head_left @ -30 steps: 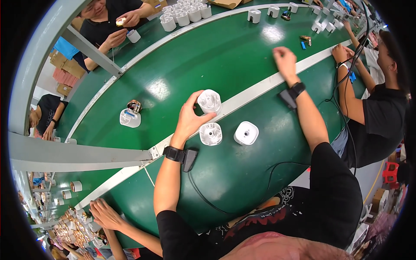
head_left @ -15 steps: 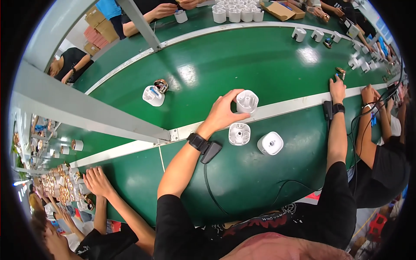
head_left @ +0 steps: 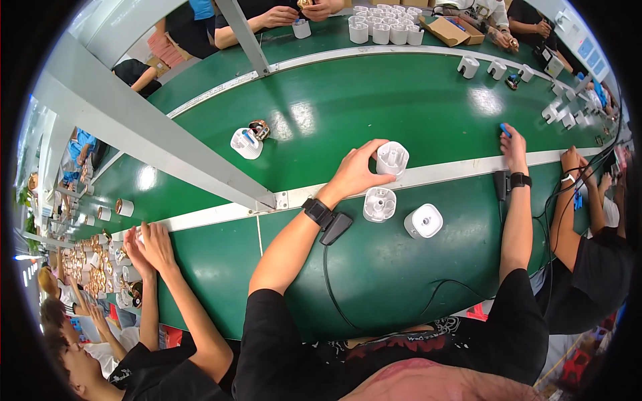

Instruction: The person picks up a white plastic housing and a battery, then inserts the battery into the housing. They place a metal component onto the housing and press it into place by hand before setting the assembled unit down on the green work surface.

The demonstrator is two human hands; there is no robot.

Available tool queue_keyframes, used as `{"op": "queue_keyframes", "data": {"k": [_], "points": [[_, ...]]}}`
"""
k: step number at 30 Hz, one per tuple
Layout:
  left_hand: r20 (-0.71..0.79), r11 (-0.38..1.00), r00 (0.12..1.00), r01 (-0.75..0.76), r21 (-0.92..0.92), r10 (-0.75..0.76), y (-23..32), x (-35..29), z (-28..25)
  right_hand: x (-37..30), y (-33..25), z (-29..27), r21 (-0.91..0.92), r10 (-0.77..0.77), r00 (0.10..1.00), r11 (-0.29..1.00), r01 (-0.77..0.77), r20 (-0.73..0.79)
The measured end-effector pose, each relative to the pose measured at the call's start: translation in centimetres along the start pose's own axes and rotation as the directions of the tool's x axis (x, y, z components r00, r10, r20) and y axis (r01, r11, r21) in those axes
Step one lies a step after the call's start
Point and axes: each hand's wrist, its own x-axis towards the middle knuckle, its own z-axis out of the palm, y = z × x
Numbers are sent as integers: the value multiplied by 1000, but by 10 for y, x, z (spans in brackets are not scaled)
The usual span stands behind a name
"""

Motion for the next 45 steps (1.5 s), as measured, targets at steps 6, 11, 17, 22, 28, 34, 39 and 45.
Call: {"op": "queue_keyframes", "data": {"k": [6,11,17,22,28,34,39,45], "points": [[1,998,1000,5,-64,-5,-1,-3,-2,-92,-20,102,590,-43,782,683,-431,622],[-10,996,999,-33,-83,33,1,-2,0,-133,-27,148,384,-188,681,911,-148,708],[-92,994,995,-55,-97,47,-4,-3,-1,-206,-43,210,145,-209,722,978,151,659],[-129,991,990,-66,-117,50,-2,-1,2,-211,-19,223,62,-403,717,890,451,568],[-116,996,990,-80,-38,75,2,-3,-1,-222,-26,223,-79,-464,726,814,575,508],[-151,992,980,-126,33,129,6,-4,0,-227,-17,225,-194,-664,572,555,809,482],[-156,992,980,-112,55,120,10,-5,-1,-227,-16,226,-247,-705,504,441,863,499],[-165,990,976,-131,59,139,6,-5,0,-233,-17,224,-353,-689,315,91,931,653]]}}
